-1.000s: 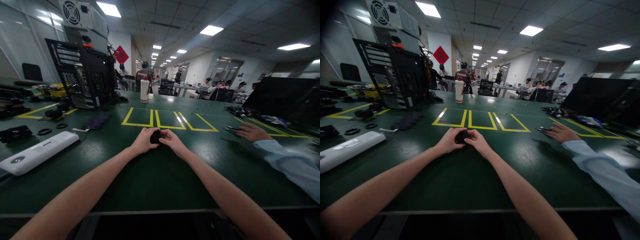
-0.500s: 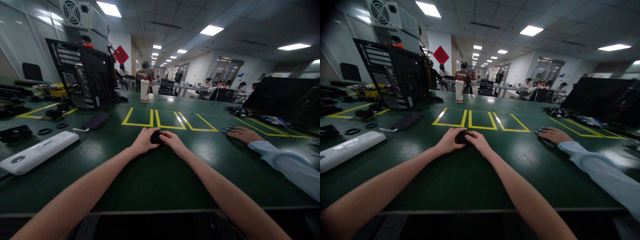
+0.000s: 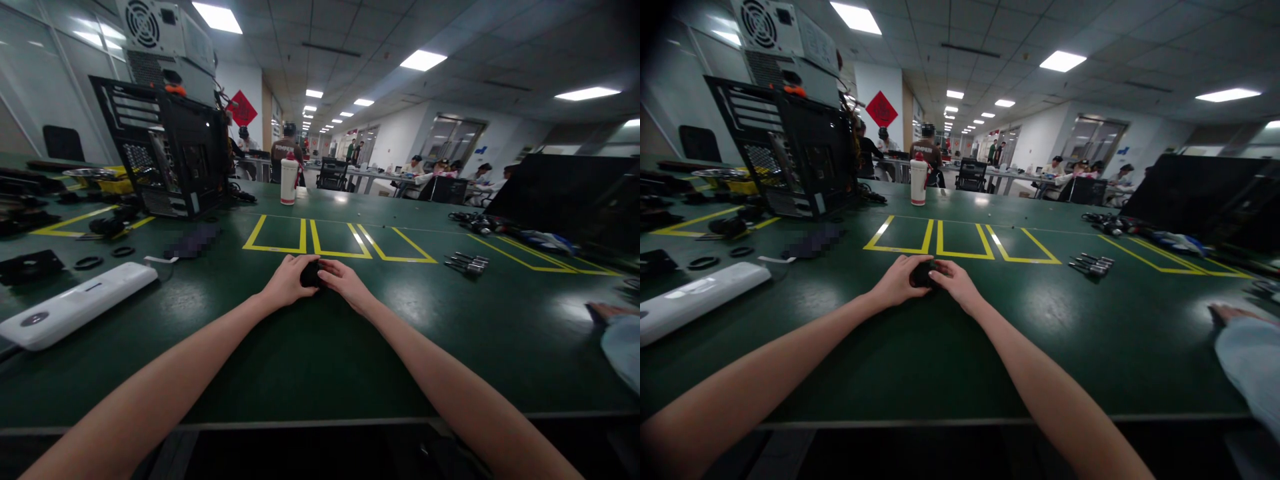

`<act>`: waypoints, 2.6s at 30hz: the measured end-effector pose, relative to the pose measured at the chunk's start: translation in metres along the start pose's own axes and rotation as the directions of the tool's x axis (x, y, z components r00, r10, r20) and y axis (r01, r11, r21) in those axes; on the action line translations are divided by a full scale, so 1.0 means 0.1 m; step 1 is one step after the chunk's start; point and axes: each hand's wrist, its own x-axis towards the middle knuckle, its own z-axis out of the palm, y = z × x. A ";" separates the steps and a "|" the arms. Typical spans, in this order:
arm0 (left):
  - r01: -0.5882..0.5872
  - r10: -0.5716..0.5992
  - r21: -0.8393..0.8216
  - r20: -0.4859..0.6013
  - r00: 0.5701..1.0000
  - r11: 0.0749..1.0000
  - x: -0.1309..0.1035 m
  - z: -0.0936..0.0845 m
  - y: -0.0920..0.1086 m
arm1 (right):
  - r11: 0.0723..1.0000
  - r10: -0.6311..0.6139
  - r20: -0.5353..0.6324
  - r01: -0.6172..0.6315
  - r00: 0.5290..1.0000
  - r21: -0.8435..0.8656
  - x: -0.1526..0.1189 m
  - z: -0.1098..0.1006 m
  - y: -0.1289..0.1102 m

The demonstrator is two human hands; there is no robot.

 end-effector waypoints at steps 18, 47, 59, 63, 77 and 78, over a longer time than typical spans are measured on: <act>-0.007 0.007 0.007 -0.008 1.000 1.000 0.00 0.02 -0.01 | 0.999 0.012 -0.020 -0.011 1.000 0.046 -0.01 0.01 0.00; 0.008 -0.008 0.008 0.006 1.000 1.000 0.01 0.00 -0.01 | 0.997 -0.061 0.042 0.059 0.997 0.042 -0.06 0.00 -0.06; 0.006 -0.006 -0.005 0.011 1.000 1.000 0.01 0.01 0.00 | 0.996 -0.090 0.051 0.091 0.995 -0.008 -0.04 -0.01 -0.06; -0.003 0.003 0.013 0.000 1.000 1.000 0.00 0.01 0.00 | 0.998 -0.069 0.025 0.068 0.997 0.010 -0.06 0.00 -0.05; 0.012 -0.012 -0.004 0.013 1.000 1.000 0.00 -0.01 0.01 | 0.996 -0.088 0.039 0.087 0.995 0.027 -0.04 -0.02 -0.05; 0.016 -0.015 -0.006 0.012 1.000 1.000 0.00 -0.01 0.01 | 0.995 -0.098 0.034 0.097 0.995 0.026 -0.05 -0.02 -0.05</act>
